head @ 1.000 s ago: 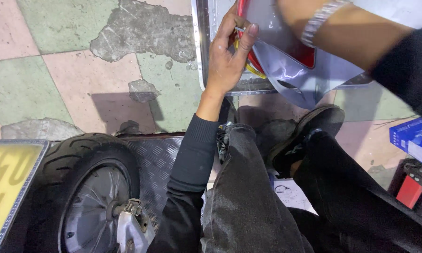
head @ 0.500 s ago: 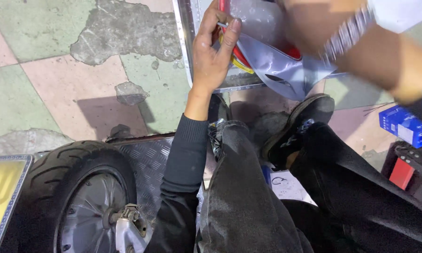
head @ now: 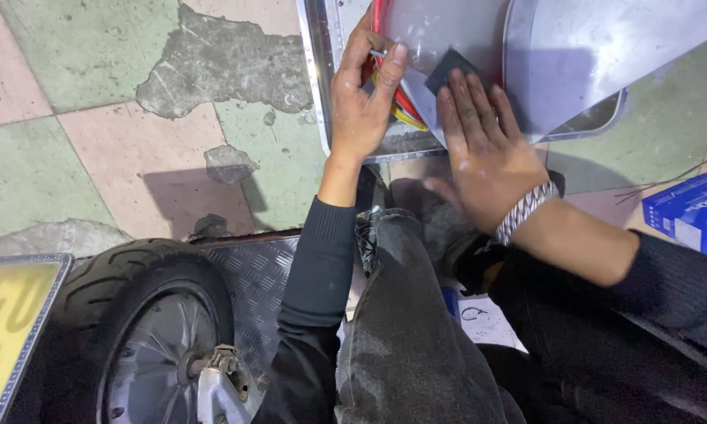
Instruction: The person sands a white plastic motorcycle part with a sanding block, repeatedly dipping the block into a red basin of water. The person holds the part with one hand and sands with the other, working over a metal tray.
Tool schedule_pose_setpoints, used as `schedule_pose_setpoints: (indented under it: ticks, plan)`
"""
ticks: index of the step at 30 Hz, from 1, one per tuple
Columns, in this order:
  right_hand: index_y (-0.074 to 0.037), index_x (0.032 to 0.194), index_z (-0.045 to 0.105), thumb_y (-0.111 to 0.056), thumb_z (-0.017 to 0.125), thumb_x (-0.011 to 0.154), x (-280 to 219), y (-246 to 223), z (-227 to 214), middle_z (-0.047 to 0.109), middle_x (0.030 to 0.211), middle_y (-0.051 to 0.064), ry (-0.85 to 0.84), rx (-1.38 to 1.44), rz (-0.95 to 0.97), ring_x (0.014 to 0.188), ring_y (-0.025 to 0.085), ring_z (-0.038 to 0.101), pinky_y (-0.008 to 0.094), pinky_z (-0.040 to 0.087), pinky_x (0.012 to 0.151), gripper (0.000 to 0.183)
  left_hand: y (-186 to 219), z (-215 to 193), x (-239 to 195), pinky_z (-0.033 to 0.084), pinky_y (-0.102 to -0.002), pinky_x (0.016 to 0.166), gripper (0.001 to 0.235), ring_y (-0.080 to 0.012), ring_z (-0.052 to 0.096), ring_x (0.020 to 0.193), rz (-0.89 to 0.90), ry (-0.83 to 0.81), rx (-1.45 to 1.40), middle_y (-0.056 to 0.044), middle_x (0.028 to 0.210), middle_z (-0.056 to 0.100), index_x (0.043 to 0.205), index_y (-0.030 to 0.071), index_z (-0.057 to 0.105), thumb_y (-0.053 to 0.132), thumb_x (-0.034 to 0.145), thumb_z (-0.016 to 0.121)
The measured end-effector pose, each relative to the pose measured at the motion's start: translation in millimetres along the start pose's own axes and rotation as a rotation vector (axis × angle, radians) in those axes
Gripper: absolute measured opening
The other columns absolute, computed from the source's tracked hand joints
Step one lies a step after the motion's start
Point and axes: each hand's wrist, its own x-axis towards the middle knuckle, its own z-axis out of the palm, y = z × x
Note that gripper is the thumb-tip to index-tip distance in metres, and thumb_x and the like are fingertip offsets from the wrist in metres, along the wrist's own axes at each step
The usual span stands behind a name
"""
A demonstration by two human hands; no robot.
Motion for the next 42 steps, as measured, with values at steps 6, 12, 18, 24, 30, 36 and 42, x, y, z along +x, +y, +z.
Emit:
schedule_pose_setpoints:
  ticks: [6,12,18,24,30,36,42]
  plan:
    - [0.009,0.161,0.007,-0.051,0.043,0.087,-5,-5,3,0.009,0.168,0.032,0.098,0.086,-0.011,0.158,0.042,0.005,0.056,0.001,0.13,0.102,6,-2,1,0.032,-0.023,0.065,0.029,-0.0071,0.038,0.067,0.058,0.01,0.016,0.005,0.1,0.05,0.093,0.014,0.047,0.04,0.105,0.051]
    - [0.01,0.162,0.015,-0.052,0.048,0.081,-9,-7,6,0.012,0.169,0.032,0.087,0.04,0.064,0.16,0.04,0.008,0.054,0.001,0.131,0.107,-6,-1,-4,0.035,-0.025,0.072,0.029,-0.011,0.04,0.074,-0.034,0.023,0.058,0.0,0.147,0.055,0.098,0.012,0.053,0.039,0.106,0.058]
    - [0.004,0.163,0.005,-0.063,0.038,0.088,-1,4,5,0.013,0.168,0.024,-0.025,-0.16,0.081,0.156,0.034,0.014,0.052,0.0,0.128,0.106,-3,-1,-3,0.037,-0.024,0.074,0.026,-0.0099,0.044,0.076,-0.029,0.011,-0.004,0.0,0.138,0.056,0.096,0.012,0.052,0.036,0.106,0.058]
    - [0.004,0.163,0.006,-0.067,0.027,0.093,0,7,5,0.009,0.17,0.023,-0.028,-0.252,0.096,0.159,0.032,0.008,0.054,-0.004,0.129,0.102,-6,0,-2,0.039,-0.024,0.079,0.025,-0.011,0.051,0.086,-0.021,0.017,-0.01,-0.001,0.139,0.056,0.098,0.011,0.054,0.034,0.106,0.058]
    - [0.007,0.162,0.011,-0.057,0.045,0.084,-3,4,3,0.011,0.17,0.028,0.029,-0.072,0.086,0.16,0.037,0.009,0.055,-0.005,0.13,0.107,-5,-2,0,0.042,-0.025,0.084,0.027,-0.0133,0.059,0.099,-0.001,0.033,0.014,-0.005,0.136,0.058,0.096,0.01,0.055,0.036,0.105,0.057]
    - [0.001,0.163,0.008,-0.066,0.035,0.087,-8,3,9,0.009,0.17,0.02,-0.002,-0.187,0.079,0.159,0.029,0.006,0.053,0.0,0.128,0.105,-2,-3,-1,0.034,-0.023,0.069,0.028,-0.0083,0.04,0.069,-0.011,0.013,-0.023,0.003,0.132,0.057,0.095,0.012,0.052,0.036,0.106,0.056]
    - [0.006,0.163,0.017,-0.056,0.051,0.084,-6,3,4,0.019,0.169,0.026,0.066,-0.041,0.079,0.158,0.035,0.018,0.056,0.009,0.127,0.106,7,-1,2,0.032,-0.022,0.07,0.028,-0.0086,0.038,0.072,0.055,0.0,-0.038,0.003,0.107,0.05,0.094,0.013,0.046,0.038,0.105,0.053]
